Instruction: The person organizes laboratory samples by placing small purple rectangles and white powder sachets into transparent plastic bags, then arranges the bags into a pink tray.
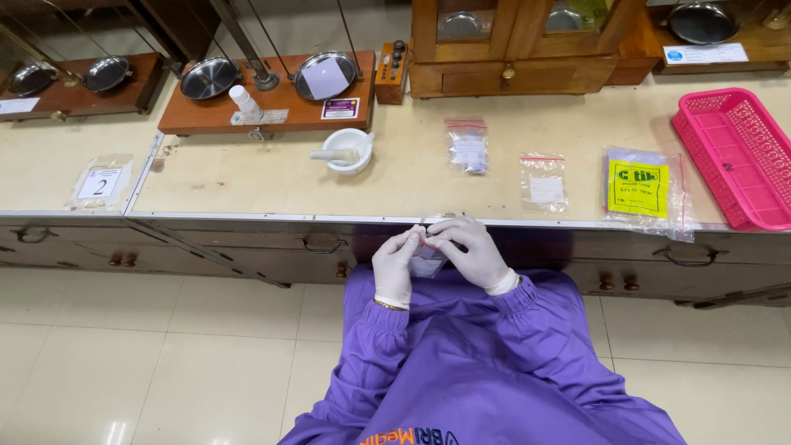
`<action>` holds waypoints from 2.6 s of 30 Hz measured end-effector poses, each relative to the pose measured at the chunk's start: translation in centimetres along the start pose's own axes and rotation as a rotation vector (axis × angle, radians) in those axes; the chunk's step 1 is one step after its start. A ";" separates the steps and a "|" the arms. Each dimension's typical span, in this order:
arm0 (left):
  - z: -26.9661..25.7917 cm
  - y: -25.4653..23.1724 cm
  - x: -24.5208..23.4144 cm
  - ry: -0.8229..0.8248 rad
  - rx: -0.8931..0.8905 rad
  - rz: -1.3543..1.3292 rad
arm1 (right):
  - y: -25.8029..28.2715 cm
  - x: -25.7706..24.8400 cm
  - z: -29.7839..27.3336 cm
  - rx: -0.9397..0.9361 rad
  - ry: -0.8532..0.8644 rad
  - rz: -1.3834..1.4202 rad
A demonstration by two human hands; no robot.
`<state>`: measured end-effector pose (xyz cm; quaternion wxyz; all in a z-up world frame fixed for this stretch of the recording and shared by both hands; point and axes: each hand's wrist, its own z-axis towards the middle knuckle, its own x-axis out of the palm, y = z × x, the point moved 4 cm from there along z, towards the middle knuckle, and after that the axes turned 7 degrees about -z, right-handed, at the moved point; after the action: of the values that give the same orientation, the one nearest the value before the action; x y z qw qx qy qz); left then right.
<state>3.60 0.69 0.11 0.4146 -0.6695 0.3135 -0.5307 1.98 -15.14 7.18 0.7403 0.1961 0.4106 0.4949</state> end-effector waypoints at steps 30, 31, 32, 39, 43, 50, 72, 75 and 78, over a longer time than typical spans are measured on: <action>-1.8 -0.4 1.6 0.147 0.222 0.350 | 0.0 -2.3 -0.9 0.095 0.052 -0.233; -2.0 -0.9 2.0 0.148 0.224 0.348 | -0.3 -2.2 -1.0 0.093 0.051 -0.235; -2.2 -1.6 2.4 0.161 0.267 0.360 | -0.7 -2.2 -1.1 0.097 0.050 -0.246; -2.8 -2.7 3.4 0.227 0.318 0.410 | -0.9 -2.1 -1.6 0.062 0.017 -0.311; -3.1 -2.8 3.8 0.255 0.302 0.419 | 0.5 -2.8 -1.2 0.036 0.029 -0.349; -2.6 -1.1 3.7 0.272 0.352 0.389 | 1.5 -2.9 -1.0 0.022 0.023 -0.352; -0.1 1.3 1.7 0.173 0.173 0.264 | -1.3 -2.6 -1.3 0.115 0.117 -0.502; -2.1 -1.9 3.8 0.275 0.153 0.366 | -1.6 -2.5 -1.4 0.109 0.136 -0.454; -0.7 0.5 2.6 0.288 0.147 0.440 | -1.5 -2.3 -1.3 0.099 0.142 -0.435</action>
<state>3.55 -1.96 0.86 0.5187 -0.4708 0.4677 -0.5390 1.43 -17.97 6.28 0.7884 0.1036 0.5180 0.3153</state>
